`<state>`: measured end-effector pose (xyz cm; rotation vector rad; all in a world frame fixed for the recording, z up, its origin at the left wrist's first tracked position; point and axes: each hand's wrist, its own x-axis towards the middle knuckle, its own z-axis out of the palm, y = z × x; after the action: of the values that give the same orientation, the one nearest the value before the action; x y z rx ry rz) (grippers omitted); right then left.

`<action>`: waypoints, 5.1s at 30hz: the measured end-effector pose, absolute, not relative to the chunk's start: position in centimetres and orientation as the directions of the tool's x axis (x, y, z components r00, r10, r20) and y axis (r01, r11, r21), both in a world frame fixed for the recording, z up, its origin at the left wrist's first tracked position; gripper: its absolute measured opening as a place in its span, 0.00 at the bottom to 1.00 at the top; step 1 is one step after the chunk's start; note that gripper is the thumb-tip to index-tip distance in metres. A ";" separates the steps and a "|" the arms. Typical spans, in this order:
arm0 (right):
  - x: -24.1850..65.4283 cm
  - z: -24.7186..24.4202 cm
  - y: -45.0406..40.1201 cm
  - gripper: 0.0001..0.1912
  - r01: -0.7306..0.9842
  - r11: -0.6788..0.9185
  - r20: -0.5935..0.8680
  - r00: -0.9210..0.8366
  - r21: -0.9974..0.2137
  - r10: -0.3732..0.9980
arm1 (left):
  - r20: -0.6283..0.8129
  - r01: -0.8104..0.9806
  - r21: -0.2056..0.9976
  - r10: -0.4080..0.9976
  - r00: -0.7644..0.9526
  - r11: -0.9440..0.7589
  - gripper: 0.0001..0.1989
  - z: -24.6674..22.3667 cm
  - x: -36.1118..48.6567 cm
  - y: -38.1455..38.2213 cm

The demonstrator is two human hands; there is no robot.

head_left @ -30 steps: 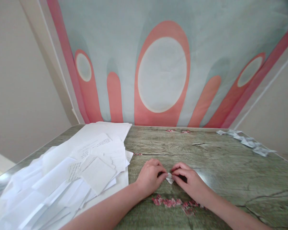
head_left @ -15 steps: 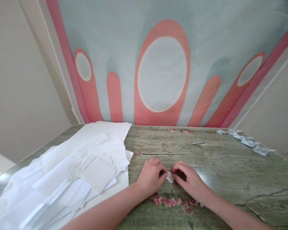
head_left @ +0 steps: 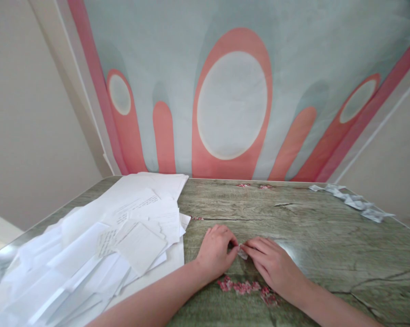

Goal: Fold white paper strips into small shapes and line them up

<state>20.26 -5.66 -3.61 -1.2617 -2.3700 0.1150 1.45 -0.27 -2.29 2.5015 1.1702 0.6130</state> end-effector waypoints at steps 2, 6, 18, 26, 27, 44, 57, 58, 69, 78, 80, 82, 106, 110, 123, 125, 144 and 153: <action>20.2 -3.6 -5.8 0.16 0.778 0.584 0.344 -0.496 -0.232 0.798 | 0.243 0.648 0.443 0.779 0.578 -0.619 0.02 -2.2 1.5 -0.3; 20.2 -3.6 -5.8 0.17 0.789 0.585 0.347 -0.504 -0.187 0.791 | 0.243 0.655 0.432 0.780 0.577 -0.620 0.02 -2.2 1.5 -0.4; 20.8 -3.6 -5.7 0.18 0.759 0.626 0.376 -0.536 -0.179 0.756 | 0.254 0.654 0.415 0.770 0.585 -0.633 0.03 -2.0 1.4 -0.6; 20.7 -3.7 -5.4 0.17 0.757 0.635 0.383 -0.546 -0.155 0.745 | 0.241 0.655 0.321 0.728 0.642 -0.684 0.05 -1.4 1.3 -1.0; 20.7 -3.7 -5.4 0.17 0.760 0.632 0.379 -0.546 -0.151 0.747 | 0.239 0.658 0.301 0.722 0.649 -0.691 0.05 -1.4 1.4 -1.1; 19.4 -3.9 -5.6 0.12 0.816 0.571 0.261 -0.572 0.089 0.778 | 0.098 0.490 -0.223 0.481 0.871 -0.843 0.13 -0.3 1.9 -2.9; 20.0 -2.5 -5.5 0.15 0.816 0.576 0.196 -0.573 0.050 0.796 | 0.069 0.550 -0.181 0.547 0.834 -0.816 0.18 -0.4 1.6 -3.3; 20.2 -2.3 -5.6 0.17 0.812 0.583 0.188 -0.576 0.024 0.795 | 0.065 0.557 -0.163 0.554 0.830 -0.814 0.18 -0.3 1.5 -3.3; 21.4 -1.8 -5.7 0.24 0.777 0.609 0.128 -0.596 -0.159 0.793 | 0.060 0.594 -0.156 0.593 0.803 -0.789 0.20 -0.9 1.5 -3.7; 21.2 -2.2 -5.7 0.24 0.784 0.617 0.160 -0.601 -0.071 0.783 | 0.043 0.569 -0.203 0.574 0.818 -0.797 0.21 -1.1 1.4 -3.7; 21.1 -2.6 -5.6 0.23 0.787 0.613 0.181 -0.595 -0.065 0.783 | 0.027 0.560 -0.193 0.566 0.824 -0.806 0.21 -0.7 1.4 -3.6; 21.0 -3.2 -5.6 0.22 0.796 0.601 0.223 -0.575 -0.071 0.787 | 0.018 0.555 -0.188 0.562 0.827 -0.811 0.20 -0.4 1.4 -3.5; 20.2 -2.9 -5.8 0.20 0.789 0.603 0.277 -0.556 -0.119 0.783 | 0.004 0.565 -0.150 0.571 0.821 -0.811 0.14 -0.5 1.7 -3.3; 20.7 -3.4 -5.9 0.25 0.762 0.609 0.371 -0.513 -0.220 0.775 | 0.003 0.565 -0.099 0.567 0.824 -0.819 0.13 0.1 1.6 -3.1; 21.1 -4.1 -5.1 0.10 0.748 0.554 0.377 -0.425 -0.367 0.823 | 0.179 0.605 0.199 0.635 0.751 -0.771 0.11 -0.7 0.9 -2.5; 21.1 -4.0 -5.1 0.10 0.738 0.551 0.380 -0.417 -0.388 0.826 | 0.204 0.595 0.222 0.633 0.747 -0.773 0.10 -1.0 0.9 -2.3; 20.9 -3.6 -5.1 0.12 0.703 0.631 0.415 -0.492 -0.328 0.765 | 0.247 0.521 0.418 0.645 0.723 -0.744 0.10 -1.4 0.5 -1.4; 20.7 -3.3 -5.2 0.09 0.712 0.618 0.411 -0.480 -0.334 0.775 | 0.185 0.462 0.611 0.684 0.706 -0.642 0.09 -1.2 0.5 -0.3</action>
<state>20.66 -5.24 -3.26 -1.1678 -2.3144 0.1581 0.55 -0.31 -1.25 2.3779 0.8737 0.5504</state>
